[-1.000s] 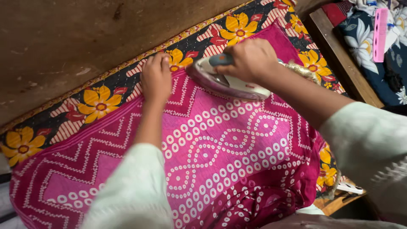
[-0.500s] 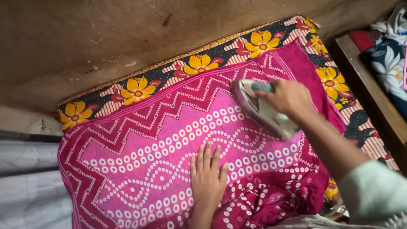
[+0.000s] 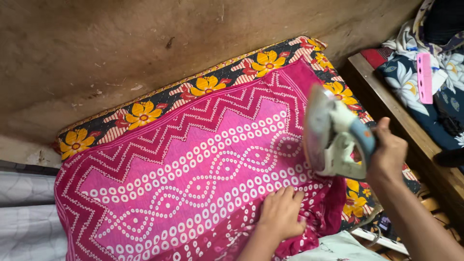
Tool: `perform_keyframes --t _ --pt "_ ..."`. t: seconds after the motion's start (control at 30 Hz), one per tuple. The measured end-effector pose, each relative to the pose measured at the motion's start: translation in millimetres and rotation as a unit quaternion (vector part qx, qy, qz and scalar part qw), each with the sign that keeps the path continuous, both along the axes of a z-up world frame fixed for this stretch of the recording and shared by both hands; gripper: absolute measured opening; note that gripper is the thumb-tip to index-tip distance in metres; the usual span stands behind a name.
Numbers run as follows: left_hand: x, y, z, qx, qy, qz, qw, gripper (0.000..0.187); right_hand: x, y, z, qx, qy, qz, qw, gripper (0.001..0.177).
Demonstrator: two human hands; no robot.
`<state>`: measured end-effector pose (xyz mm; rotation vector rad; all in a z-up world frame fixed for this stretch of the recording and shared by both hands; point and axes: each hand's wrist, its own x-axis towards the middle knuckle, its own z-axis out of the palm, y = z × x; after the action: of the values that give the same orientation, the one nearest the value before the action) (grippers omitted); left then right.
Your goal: The person irons a pink patterned cloth on a floral-patterned ironing board. They repeatedly spread, smooth, and iron different sections of the fabric, then fold and reposition it to continue ironing.
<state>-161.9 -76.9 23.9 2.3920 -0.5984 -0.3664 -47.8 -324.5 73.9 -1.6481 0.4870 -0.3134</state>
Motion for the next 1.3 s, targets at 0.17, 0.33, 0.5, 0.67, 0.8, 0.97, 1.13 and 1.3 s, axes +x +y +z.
perform_keyframes --t 0.17,0.33,0.5,0.67,0.8,0.97,1.13,1.3 --pt "17 26 -7 0.028 0.127 0.239 0.962 0.019 6 -57 -13 0.100 -0.159 -0.018 0.982 0.033" --pt "-11 102 0 0.104 0.114 0.411 0.899 0.026 -1 -75 -38 0.027 -0.235 -0.017 0.972 0.047" --pt "-21 98 2 0.106 0.157 0.424 0.885 0.031 -13 -53 -57 0.125 -0.182 -0.036 0.975 0.059" --pt "-21 92 6 0.107 0.145 0.445 0.877 0.033 -21 -43 -56 0.091 -0.193 -0.018 0.977 0.068" --pt "-24 95 2 0.096 0.152 0.443 0.878 0.034 -21 -44 -66 0.123 -0.200 -0.049 0.971 0.054" --pt "-23 98 -4 0.072 0.090 0.426 0.897 0.035 -36 -52 -105 0.168 -0.235 -0.097 0.952 0.036" --pt "-31 129 3 0.032 0.146 0.360 0.921 0.028 -58 -69 -153 0.189 -0.250 -0.090 0.945 0.036" --pt "-57 202 15 0.024 0.179 0.512 0.840 0.020 -46 -105 -190 0.312 -0.260 -0.088 0.910 0.030"
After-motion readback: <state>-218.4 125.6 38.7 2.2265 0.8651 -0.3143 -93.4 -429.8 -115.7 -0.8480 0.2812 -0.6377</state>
